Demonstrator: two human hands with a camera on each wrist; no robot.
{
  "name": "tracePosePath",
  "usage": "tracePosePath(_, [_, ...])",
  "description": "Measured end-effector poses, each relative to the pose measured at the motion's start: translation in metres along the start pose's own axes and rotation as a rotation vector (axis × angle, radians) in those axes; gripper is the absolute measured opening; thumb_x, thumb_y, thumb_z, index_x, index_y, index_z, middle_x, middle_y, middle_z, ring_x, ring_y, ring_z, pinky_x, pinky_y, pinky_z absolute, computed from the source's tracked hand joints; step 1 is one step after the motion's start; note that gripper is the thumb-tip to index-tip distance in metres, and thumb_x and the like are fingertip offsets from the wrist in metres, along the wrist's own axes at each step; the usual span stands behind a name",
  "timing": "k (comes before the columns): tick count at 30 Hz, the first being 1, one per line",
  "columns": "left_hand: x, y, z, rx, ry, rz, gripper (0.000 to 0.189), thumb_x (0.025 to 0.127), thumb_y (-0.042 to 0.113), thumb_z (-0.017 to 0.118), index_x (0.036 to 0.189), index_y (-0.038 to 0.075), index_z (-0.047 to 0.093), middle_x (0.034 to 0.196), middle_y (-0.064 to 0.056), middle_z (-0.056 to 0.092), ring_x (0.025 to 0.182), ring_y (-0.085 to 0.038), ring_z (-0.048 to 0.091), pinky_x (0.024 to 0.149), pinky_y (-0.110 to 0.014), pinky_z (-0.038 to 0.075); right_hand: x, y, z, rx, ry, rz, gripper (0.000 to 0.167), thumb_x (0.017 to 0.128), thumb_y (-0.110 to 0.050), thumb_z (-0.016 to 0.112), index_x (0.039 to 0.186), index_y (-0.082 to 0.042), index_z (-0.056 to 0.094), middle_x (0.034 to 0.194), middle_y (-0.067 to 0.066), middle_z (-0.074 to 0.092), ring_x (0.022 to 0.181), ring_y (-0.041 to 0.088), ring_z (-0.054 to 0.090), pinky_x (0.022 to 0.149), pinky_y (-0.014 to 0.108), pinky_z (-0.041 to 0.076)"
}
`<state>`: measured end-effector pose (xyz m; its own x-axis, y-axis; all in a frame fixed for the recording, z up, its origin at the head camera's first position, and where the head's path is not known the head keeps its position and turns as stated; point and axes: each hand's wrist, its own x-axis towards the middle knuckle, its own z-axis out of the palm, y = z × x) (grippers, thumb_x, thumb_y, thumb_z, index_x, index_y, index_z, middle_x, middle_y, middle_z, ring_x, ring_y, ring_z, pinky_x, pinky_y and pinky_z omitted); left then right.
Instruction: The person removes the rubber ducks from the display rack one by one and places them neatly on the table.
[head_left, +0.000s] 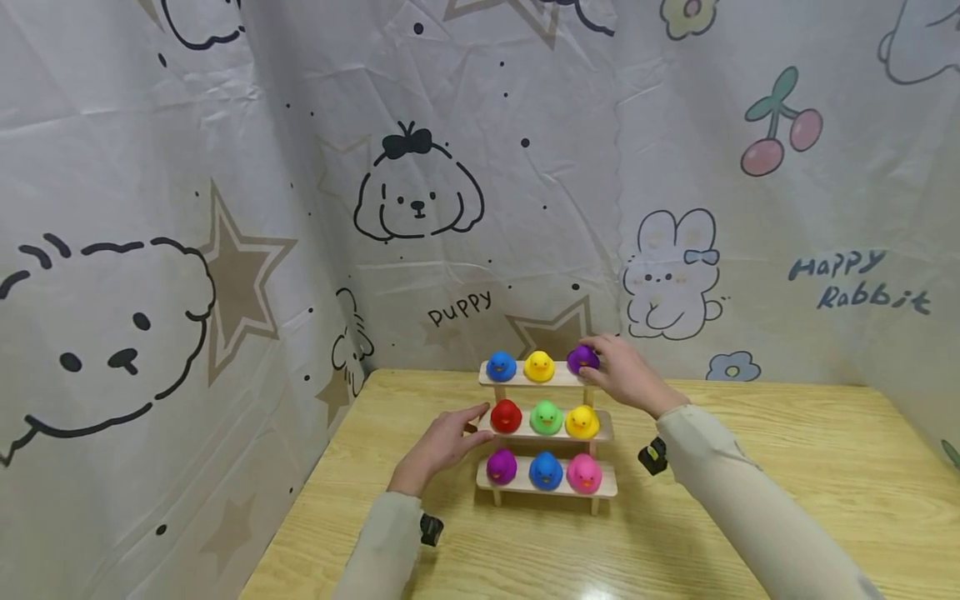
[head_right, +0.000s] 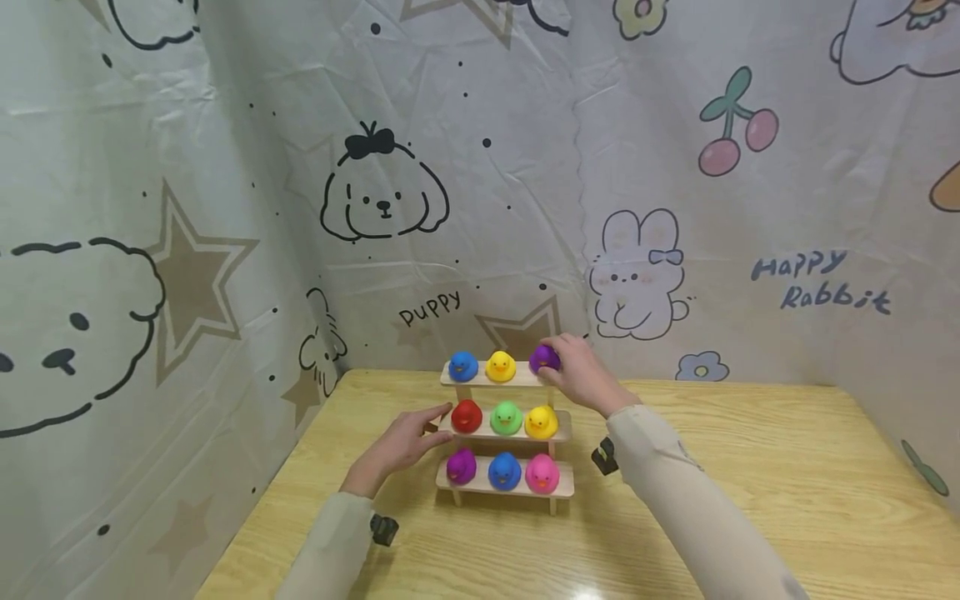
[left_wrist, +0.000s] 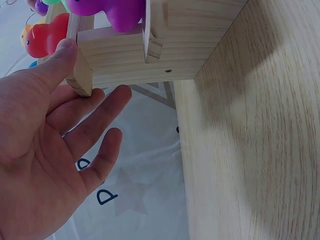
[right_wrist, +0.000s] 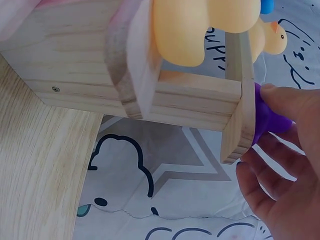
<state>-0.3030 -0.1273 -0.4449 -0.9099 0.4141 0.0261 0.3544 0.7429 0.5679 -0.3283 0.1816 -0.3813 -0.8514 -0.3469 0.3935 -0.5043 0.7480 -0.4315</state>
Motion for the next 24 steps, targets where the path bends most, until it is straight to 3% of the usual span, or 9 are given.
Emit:
tracePosePath(16, [0.003, -0.001, -0.001, -0.008, 0.007, 0.011, 0.058, 0.093, 0.036, 0.059, 0.143, 0.010, 0.043, 0.140, -0.007, 0.049, 0.106, -0.023, 0.060, 0.087, -0.037, 0.050, -0.005, 0.005, -0.007, -0.040, 0.025, -0.033, 0.040, 0.088, -0.013, 0.069, 0.122, 0.005, 0.057, 0.115, 0.021, 0.057, 0.104, 0.036, 0.054, 0.088, 0.047, 0.047])
tracePosePath(24, [0.002, 0.000, 0.001, 0.002, -0.004, -0.004, 0.058, 0.092, 0.036, 0.059, 0.143, 0.013, 0.043, 0.139, -0.006, 0.049, 0.104, -0.021, 0.061, 0.087, -0.035, 0.050, -0.017, 0.012, -0.017, -0.051, 0.055, -0.046, 0.034, 0.087, -0.010, 0.069, 0.116, 0.004, 0.059, 0.104, 0.017, 0.058, 0.095, 0.032, 0.056, 0.082, 0.046, 0.049])
